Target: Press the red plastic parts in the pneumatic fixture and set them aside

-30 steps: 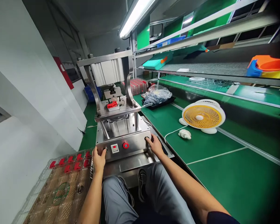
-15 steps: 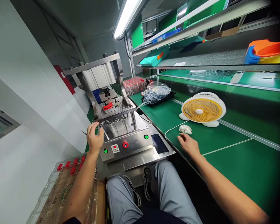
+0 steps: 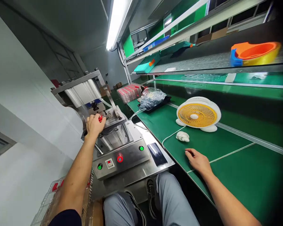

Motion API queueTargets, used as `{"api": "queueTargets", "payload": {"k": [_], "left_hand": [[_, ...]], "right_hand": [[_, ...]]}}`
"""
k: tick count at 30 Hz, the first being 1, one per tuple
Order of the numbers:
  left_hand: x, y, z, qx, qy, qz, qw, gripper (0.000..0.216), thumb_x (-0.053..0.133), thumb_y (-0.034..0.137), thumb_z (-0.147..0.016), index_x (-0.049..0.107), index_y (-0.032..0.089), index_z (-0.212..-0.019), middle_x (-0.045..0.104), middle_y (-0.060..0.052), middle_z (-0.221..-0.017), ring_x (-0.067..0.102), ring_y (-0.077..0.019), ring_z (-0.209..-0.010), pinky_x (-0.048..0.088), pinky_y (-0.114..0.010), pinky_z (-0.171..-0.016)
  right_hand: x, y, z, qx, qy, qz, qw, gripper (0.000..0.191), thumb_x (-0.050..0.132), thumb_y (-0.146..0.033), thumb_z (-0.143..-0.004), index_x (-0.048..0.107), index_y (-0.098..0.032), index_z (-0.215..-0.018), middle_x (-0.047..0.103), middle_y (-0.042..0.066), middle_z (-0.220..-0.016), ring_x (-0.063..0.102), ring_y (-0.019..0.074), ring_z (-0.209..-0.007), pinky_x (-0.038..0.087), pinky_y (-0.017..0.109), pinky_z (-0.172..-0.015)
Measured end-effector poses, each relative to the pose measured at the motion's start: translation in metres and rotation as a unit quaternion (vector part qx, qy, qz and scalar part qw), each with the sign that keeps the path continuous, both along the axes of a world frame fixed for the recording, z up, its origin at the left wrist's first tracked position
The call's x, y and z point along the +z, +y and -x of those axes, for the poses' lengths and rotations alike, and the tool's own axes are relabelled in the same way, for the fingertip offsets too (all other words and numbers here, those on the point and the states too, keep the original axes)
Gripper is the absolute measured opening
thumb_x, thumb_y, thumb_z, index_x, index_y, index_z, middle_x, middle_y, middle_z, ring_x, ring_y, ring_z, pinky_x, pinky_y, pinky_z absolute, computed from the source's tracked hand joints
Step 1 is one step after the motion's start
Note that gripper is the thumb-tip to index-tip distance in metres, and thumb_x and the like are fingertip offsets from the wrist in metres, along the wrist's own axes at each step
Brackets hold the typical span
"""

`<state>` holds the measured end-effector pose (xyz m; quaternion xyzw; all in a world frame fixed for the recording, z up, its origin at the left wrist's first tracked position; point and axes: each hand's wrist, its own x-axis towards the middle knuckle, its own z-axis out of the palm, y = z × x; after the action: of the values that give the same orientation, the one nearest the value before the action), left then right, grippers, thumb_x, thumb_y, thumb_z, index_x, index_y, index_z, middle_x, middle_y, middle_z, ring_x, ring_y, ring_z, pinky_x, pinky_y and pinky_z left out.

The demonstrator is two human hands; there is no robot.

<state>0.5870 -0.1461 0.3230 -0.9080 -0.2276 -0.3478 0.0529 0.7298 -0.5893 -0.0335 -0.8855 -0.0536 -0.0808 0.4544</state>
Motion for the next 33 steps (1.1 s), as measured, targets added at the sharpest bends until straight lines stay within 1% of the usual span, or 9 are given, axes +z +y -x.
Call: {"api": "queueTargets", "payload": {"k": [3,5,11,17,25,27,30,33], "left_hand": [[0.003,-0.005,-0.004,0.025,0.015,0.015,0.999,0.021,0.061,0.045,-0.088,0.067,0.025,-0.089,0.065,-0.014,-0.097,0.056,-0.0357,-0.103,0.045,-0.048,-0.090],[0.004,-0.008,-0.006,0.041,0.020,0.022,0.999,0.018,0.061,0.043,-0.088,0.065,0.025,-0.088,0.064,-0.014,-0.099,0.055,-0.0357,-0.105,0.045,-0.048,-0.090],[0.001,-0.015,-0.007,0.064,0.013,0.018,0.998,0.020,0.060,0.044,-0.089,0.065,0.025,-0.091,0.064,-0.015,-0.104,0.054,-0.0373,-0.109,0.044,-0.049,-0.091],[-0.001,-0.013,-0.009,0.063,0.004,0.023,0.998,0.020,0.063,0.043,-0.087,0.065,0.025,-0.092,0.064,-0.014,-0.106,0.053,-0.0371,-0.112,0.044,-0.049,-0.092],[0.005,-0.021,-0.010,0.099,0.035,0.037,0.994,0.019,0.062,0.043,-0.088,0.063,0.025,-0.093,0.065,-0.012,-0.113,0.053,-0.0350,-0.116,0.043,-0.044,-0.093],[0.004,-0.022,-0.010,0.099,0.032,0.036,0.994,0.018,0.063,0.043,-0.088,0.061,0.025,-0.088,0.066,-0.012,-0.110,0.055,-0.0342,-0.113,0.042,-0.043,-0.092],[0.000,-0.022,-0.006,0.095,0.014,0.029,0.995,0.027,0.062,0.047,-0.089,0.055,0.024,-0.078,0.067,-0.011,-0.101,0.058,-0.0330,-0.106,0.042,-0.042,-0.089],[-0.006,-0.021,-0.001,0.079,-0.017,0.026,0.996,0.031,0.062,0.049,-0.090,0.052,0.024,-0.076,0.066,-0.010,-0.096,0.059,-0.0311,-0.099,0.042,-0.041,-0.087]], "right_hand": [[-0.003,-0.003,-0.002,0.011,0.007,-0.003,1.000,0.041,0.050,-0.053,-0.078,0.076,-0.025,-0.092,0.075,0.008,-0.085,0.068,0.0291,-0.075,0.054,0.039,-0.073],[-0.006,-0.005,-0.003,0.019,0.011,0.000,1.000,0.043,0.049,-0.054,-0.078,0.077,-0.024,-0.093,0.075,0.007,-0.084,0.068,0.0293,-0.074,0.053,0.040,-0.072],[-0.010,-0.005,-0.003,0.021,0.014,0.008,1.000,0.045,0.049,-0.057,-0.078,0.077,-0.024,-0.093,0.074,0.007,-0.078,0.067,0.0295,-0.069,0.052,0.040,-0.070],[-0.004,-0.005,-0.001,0.021,0.037,0.021,0.999,0.045,0.049,-0.055,-0.078,0.077,-0.023,-0.094,0.071,0.008,-0.074,0.066,0.0289,-0.068,0.052,0.040,-0.071],[0.002,-0.006,0.003,0.024,0.043,0.008,0.999,0.045,0.049,-0.056,-0.078,0.076,-0.023,-0.093,0.070,0.006,-0.072,0.063,0.0274,-0.064,0.050,0.038,-0.067],[0.003,-0.005,0.003,0.023,0.049,0.005,0.999,0.045,0.050,-0.056,-0.077,0.075,-0.023,-0.092,0.070,0.006,-0.073,0.063,0.0275,-0.065,0.050,0.038,-0.068],[0.005,-0.004,0.004,0.020,0.055,0.002,0.998,0.046,0.050,-0.056,-0.077,0.075,-0.022,-0.094,0.071,0.007,-0.075,0.064,0.0282,-0.068,0.050,0.039,-0.071],[0.006,-0.004,0.004,0.015,0.065,0.008,0.998,0.048,0.049,-0.055,-0.076,0.075,-0.021,-0.096,0.071,0.007,-0.076,0.064,0.0287,-0.070,0.051,0.039,-0.074]]}}
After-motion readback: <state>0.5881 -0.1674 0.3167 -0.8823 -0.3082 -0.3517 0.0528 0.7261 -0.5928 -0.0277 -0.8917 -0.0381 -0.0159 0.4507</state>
